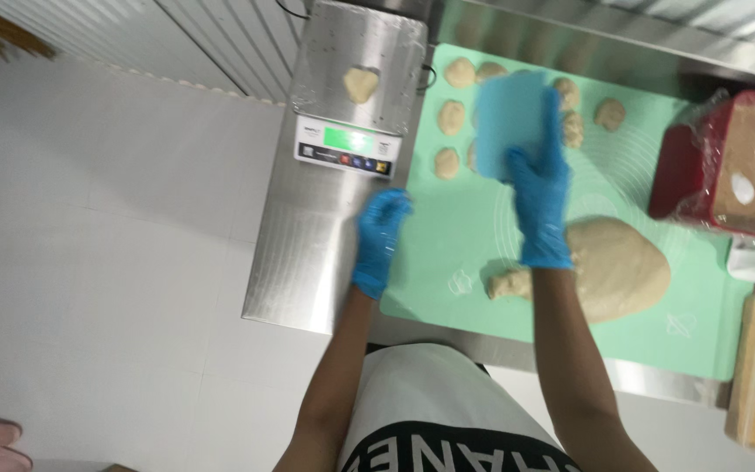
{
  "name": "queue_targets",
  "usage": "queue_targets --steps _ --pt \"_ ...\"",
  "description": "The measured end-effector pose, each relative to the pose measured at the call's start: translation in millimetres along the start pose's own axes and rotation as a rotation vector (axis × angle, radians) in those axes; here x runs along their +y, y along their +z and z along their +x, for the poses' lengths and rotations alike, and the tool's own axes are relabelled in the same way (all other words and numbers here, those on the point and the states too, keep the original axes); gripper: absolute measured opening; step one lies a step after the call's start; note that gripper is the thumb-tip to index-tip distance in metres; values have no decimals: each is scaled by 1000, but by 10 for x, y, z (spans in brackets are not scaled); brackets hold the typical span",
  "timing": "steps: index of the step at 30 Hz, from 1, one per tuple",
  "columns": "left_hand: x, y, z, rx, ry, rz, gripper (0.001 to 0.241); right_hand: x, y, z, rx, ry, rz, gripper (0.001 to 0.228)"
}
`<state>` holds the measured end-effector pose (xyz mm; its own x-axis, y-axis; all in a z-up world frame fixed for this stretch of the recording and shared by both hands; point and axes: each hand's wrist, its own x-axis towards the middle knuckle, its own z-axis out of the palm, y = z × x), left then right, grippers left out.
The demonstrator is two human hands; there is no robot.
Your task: The person portions dough by hand, weighing a small piece on a digital scale before placing it onto a silicone mat with other portions and using a blue scraper to cut a new piece from a larger dough mass.
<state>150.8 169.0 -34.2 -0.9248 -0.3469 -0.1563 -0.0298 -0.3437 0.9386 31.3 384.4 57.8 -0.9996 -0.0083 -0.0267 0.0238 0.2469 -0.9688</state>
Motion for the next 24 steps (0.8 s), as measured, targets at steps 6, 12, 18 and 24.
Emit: queue_targets --steps 6,12,18,24 --pt "-1083 1106 -853 -645 194 529 28 258 -1405 -1088 144 -52 -4 83" --pt "-1211 991 -1148 -923 693 1144 74 493 -1743 -1848 383 229 34 87" --pt "-979 648 -1126 -1193 529 1391 83 612 -1701 -1961 389 187 89 83" --pt "-1015 359 -1027 -1090 774 1452 67 588 -1680 -1941 392 185 100 83"
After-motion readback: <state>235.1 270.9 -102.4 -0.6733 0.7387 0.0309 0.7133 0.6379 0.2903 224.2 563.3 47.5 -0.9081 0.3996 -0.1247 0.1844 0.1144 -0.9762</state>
